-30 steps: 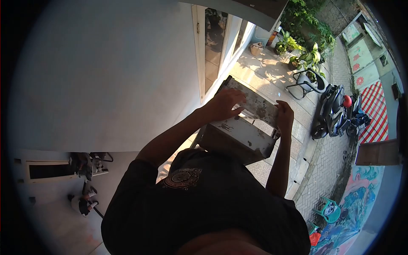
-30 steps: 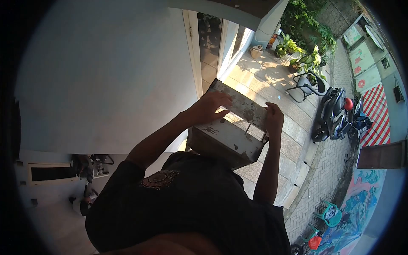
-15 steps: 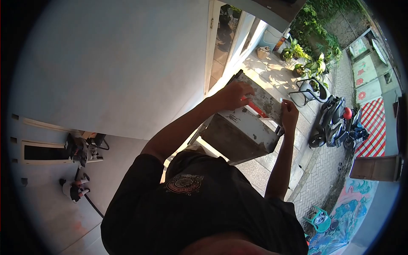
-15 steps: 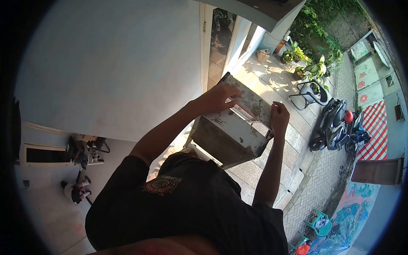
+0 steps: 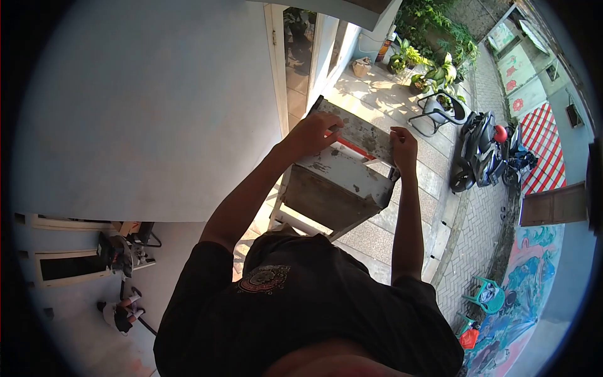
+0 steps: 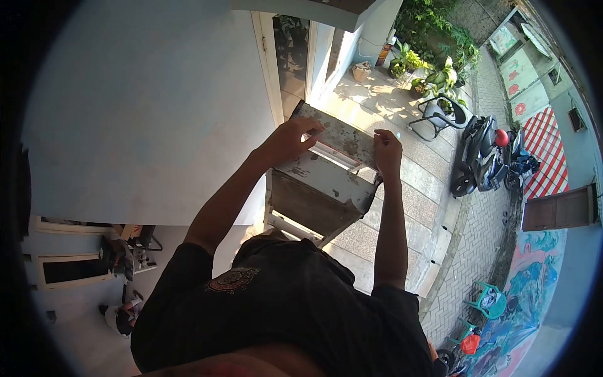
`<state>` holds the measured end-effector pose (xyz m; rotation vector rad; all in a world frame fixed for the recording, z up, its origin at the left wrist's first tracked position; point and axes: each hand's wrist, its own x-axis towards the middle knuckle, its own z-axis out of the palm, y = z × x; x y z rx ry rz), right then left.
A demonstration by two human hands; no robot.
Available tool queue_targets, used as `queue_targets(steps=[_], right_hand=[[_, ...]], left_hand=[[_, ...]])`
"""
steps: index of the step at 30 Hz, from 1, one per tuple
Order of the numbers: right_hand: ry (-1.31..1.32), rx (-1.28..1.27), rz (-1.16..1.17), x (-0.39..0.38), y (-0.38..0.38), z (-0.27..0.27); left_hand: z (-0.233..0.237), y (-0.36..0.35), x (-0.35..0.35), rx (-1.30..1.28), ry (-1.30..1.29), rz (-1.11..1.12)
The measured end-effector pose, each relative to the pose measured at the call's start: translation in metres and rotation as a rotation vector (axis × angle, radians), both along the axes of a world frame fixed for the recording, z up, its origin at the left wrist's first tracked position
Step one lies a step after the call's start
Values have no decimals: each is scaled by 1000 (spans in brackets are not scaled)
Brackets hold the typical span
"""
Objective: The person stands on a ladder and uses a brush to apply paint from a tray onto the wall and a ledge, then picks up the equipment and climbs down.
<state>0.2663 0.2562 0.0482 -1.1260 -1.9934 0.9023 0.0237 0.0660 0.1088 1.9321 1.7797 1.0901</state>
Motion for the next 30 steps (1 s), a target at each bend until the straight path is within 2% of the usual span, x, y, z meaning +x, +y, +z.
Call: queue_targets(steps=[5, 8, 23, 25, 29, 30], right_hand=[[-8, 25, 4, 1, -1, 0], [56, -44, -20, -2, -5, 4], [8, -40, -15, -2, -8, 8], [101, 13, -2, -4, -8, 4], [19, -18, 2, -1, -8, 8], [31, 2, 17, 0, -7, 6]], left_hand=[[-1, 0, 0, -42, -77, 0], [-6, 2, -1, 0, 31, 14], [-4, 3, 0, -69, -23, 24], [-1, 2, 1, -59, -33, 32], [0, 1, 1, -70, -88, 9], [-3, 2, 1, -56, -24, 52]])
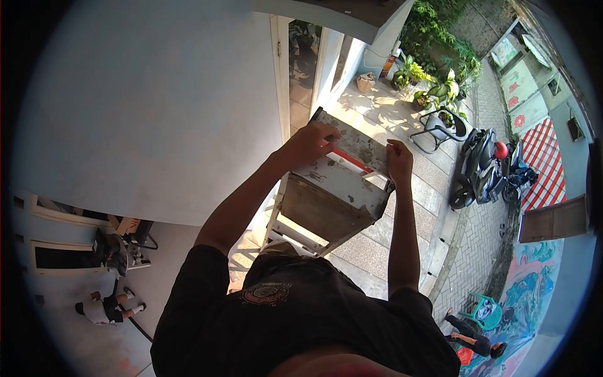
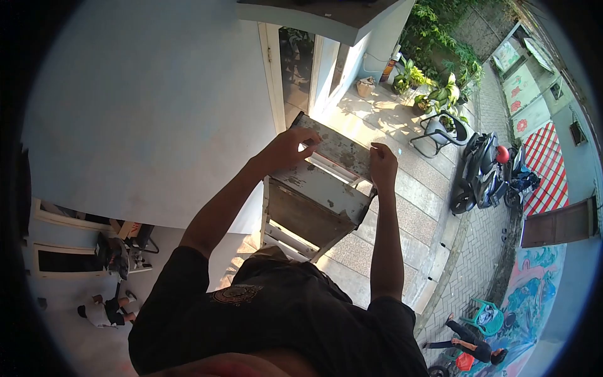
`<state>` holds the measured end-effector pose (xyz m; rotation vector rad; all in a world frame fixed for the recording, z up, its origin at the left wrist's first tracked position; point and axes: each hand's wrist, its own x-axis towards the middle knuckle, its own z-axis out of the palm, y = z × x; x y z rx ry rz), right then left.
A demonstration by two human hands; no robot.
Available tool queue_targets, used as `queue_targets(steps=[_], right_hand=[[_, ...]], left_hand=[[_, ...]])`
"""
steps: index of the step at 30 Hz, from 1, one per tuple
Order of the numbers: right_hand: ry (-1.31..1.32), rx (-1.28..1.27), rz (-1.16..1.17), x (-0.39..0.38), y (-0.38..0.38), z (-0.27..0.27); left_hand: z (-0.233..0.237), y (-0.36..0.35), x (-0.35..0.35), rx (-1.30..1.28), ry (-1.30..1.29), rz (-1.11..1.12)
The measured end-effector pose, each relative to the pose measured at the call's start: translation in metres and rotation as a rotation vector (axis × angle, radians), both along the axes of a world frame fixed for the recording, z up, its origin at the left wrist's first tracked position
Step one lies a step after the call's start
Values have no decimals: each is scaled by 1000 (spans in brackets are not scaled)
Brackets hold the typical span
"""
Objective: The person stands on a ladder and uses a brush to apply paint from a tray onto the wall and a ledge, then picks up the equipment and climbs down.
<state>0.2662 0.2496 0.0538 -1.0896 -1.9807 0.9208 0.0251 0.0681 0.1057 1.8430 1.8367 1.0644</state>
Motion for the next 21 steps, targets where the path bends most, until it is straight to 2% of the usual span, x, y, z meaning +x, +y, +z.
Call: queue_targets(steps=[2, 3, 5, 10, 21], right_hand=[[12, 39, 1, 1, 6, -11], [6, -72, 1, 0, 6, -8], [22, 2, 36, 4, 1, -9], [37, -71, 14, 0, -5, 8], [49, -73, 8, 3, 2, -4]], left_hand=[[-1, 1, -1, 28, -19, -3], [-1, 0, -2, 24, -33, -21], [0, -6, 0, 14, -32, -9], [-2, -1, -4, 44, 10, -43], [-10, -5, -6, 129, 40, -62]])
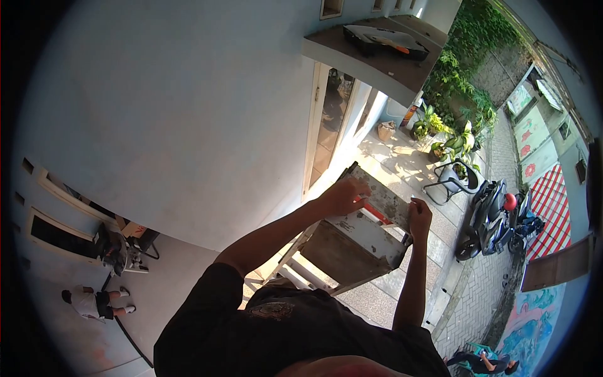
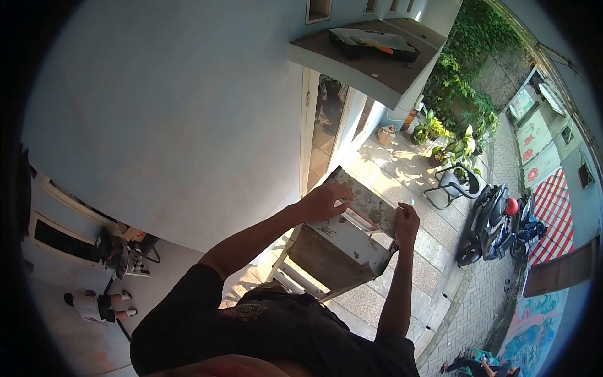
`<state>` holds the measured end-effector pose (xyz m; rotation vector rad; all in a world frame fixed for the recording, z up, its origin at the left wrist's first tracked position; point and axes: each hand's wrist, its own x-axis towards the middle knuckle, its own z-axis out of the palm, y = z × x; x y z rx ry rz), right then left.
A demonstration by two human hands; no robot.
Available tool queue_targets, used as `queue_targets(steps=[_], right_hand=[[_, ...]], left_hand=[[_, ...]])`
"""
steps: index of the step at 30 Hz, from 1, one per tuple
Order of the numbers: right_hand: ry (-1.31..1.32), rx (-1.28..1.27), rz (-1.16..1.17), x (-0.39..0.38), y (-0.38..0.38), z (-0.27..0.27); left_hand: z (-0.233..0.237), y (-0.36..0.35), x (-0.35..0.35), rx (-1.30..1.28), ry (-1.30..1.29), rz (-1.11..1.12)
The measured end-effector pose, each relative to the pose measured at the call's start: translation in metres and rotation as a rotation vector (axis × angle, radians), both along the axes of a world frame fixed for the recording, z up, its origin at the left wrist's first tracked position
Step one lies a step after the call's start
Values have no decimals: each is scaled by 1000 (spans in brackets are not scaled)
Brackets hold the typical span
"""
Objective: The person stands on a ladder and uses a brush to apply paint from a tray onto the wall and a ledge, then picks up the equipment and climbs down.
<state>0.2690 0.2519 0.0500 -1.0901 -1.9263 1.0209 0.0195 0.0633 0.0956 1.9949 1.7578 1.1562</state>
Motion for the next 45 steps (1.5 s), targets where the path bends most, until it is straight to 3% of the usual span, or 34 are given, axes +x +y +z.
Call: queue_targets(steps=[15, 17, 26, 29, 32, 34, 36, 42, 45], right_hand=[[-8, 14, -14, 2, 5, -3], [-27, 34, -14, 1, 4, -2], [-50, 11, -31, 4, 4, -2], [-41, -1, -33, 4, 5, -3], [-62, -10, -25, 5, 2, 2], [-74, 3, -42, 5, 1, 3], [-79, -4, -41, 5, 0, 6], [-136, 69, -33, 4, -2, 11], [-203, 172, 41, 8, 10, 7]], left_hand=[[-5, 8, -9, 98, -224, -50], [1, 5, -10, -30, -415, 55], [-22, 7, -25, 42, -640, 121], [-24, -11, -26, 102, -460, 189], [-46, -33, -19, 56, -659, 71], [-39, -51, -8, -59, -562, 63], [-46, -53, -5, -46, -669, 30], [-57, -50, -4, 76, -557, 32], [-49, -52, -3, 75, -640, 38]])
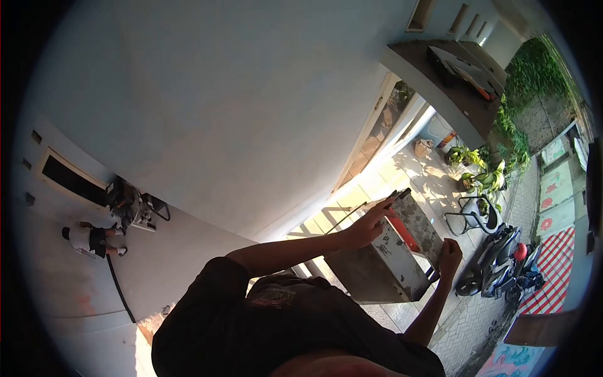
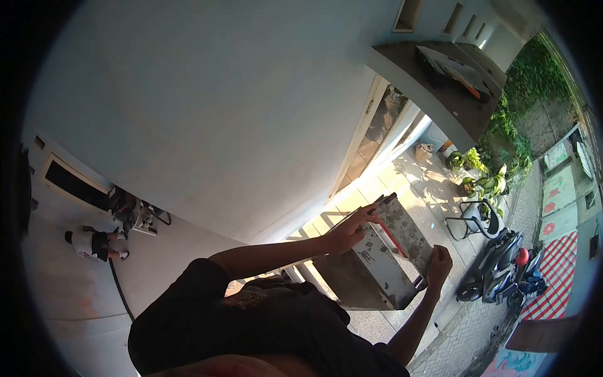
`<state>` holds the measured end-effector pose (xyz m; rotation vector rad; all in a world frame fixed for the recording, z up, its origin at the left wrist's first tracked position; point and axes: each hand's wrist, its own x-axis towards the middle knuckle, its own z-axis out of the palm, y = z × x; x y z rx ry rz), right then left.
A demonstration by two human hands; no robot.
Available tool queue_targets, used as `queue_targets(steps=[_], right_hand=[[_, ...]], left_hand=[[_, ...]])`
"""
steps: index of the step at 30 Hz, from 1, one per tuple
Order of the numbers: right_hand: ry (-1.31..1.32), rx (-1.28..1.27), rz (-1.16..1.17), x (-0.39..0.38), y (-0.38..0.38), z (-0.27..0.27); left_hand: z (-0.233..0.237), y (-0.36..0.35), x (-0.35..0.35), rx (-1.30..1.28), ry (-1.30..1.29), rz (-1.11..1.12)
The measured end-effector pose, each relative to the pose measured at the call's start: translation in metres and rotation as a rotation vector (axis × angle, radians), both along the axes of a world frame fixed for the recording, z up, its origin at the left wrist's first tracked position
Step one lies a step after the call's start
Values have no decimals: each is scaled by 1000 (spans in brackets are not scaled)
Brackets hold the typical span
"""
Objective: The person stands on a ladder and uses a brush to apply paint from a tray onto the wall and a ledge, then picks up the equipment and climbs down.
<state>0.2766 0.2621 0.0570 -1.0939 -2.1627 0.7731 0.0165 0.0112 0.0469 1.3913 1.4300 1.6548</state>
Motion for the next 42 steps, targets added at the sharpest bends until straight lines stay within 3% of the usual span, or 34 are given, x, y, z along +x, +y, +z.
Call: queue_targets(steps=[3, 5, 7, 9, 10, 13, 16, 19, 21, 25, 27, 30, 34, 36, 42], right_hand=[[-298, 192, 29, -19, 0, 33], [-189, 234, 94, -51, -1, 46], [-117, 257, 300, -71, 26, 24], [-242, 109, 374, -96, 22, 26], [-273, -2, 522, -103, 33, 20], [-396, -15, 533, -111, 29, -2], [-513, -102, 495, -115, 9, 20], [-493, -177, 418, -120, -5, 30], [-446, -224, 486, -120, 1, 26], [-490, -78, 560, -117, 25, 8], [-334, 76, 514, -116, 37, -15], [-528, 72, 519, -116, 67, -29], [-479, 76, 553, -116, 73, -34], [-617, 119, 506, -117, 64, -23], [-675, 142, 538, -114, 108, -55]], left_hand=[[-1, -1, 6, 19, -51, 47], [2, -2, 12, 19, -32, 123], [-8, 2, 14, 66, -9, 174], [-7, 2, 18, 47, -73, 218], [-7, 2, 19, 32, -117, 217], [-7, 4, 21, 30, -96, 260], [-14, 6, 26, 78, -70, 329], [-13, 9, 29, 104, -105, 383], [-14, 10, 30, 116, -128, 421], [-20, 16, 30, 144, -57, 467], [-22, 17, 31, 175, -64, 488], [-16, 13, 30, 145, -20, 498], [-11, 8, 32, 99, -83, 498], [-12, 9, 32, 91, -81, 505], [-14, 9, 33, 120, -41, 515]])
